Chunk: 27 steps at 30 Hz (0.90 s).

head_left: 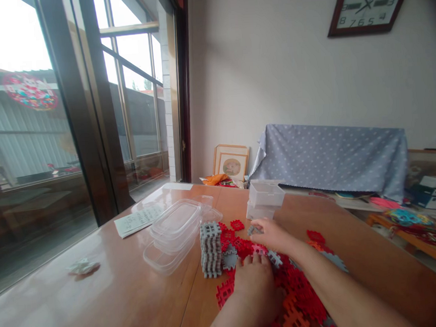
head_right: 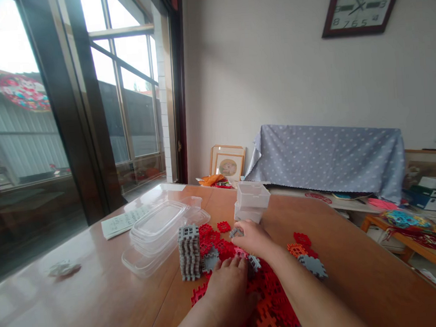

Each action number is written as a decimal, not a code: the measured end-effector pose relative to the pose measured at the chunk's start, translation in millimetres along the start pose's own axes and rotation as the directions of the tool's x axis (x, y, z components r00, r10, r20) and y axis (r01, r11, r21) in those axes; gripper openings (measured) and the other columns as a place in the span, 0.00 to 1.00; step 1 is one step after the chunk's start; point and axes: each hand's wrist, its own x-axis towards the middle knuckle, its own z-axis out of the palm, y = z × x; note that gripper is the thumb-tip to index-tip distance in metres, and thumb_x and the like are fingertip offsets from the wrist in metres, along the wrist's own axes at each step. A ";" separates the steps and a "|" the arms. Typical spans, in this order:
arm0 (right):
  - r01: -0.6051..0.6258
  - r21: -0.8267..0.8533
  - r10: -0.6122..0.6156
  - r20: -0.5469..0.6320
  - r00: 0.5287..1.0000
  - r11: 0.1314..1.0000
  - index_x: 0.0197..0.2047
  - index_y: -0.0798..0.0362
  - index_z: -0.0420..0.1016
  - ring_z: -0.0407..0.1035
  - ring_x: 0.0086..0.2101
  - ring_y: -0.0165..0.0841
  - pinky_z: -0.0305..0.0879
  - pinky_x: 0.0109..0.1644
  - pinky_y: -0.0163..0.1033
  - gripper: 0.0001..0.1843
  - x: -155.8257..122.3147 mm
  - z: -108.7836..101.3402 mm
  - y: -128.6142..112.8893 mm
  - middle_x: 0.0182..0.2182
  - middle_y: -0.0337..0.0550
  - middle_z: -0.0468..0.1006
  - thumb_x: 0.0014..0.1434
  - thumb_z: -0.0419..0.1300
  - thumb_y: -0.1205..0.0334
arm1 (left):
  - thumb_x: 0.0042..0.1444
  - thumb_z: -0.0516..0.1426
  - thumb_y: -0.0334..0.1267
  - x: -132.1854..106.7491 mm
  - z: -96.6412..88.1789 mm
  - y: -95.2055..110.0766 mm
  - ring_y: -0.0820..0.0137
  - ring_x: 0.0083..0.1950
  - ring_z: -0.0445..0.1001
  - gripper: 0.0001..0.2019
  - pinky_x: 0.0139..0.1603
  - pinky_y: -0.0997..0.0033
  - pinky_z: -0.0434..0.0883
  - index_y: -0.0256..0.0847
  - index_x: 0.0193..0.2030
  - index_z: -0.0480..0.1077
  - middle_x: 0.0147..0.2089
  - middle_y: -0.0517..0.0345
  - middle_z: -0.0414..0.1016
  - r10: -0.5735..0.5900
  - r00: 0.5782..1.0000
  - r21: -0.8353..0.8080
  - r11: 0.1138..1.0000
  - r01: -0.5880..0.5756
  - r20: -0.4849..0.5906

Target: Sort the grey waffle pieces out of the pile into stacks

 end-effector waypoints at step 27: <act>-0.160 0.816 0.325 -0.036 0.945 0.556 0.38 0.48 0.75 0.66 0.28 0.29 0.56 0.31 0.35 0.13 -139.6 -29.6 15.1 0.28 0.35 0.75 0.58 0.67 0.49 | 0.53 0.68 0.53 24.3 18.5 6.1 0.71 0.35 0.72 0.22 0.40 0.71 0.68 0.38 0.42 0.71 0.35 0.57 0.76 -0.002 0.993 -0.982 0.143 -0.120 -0.122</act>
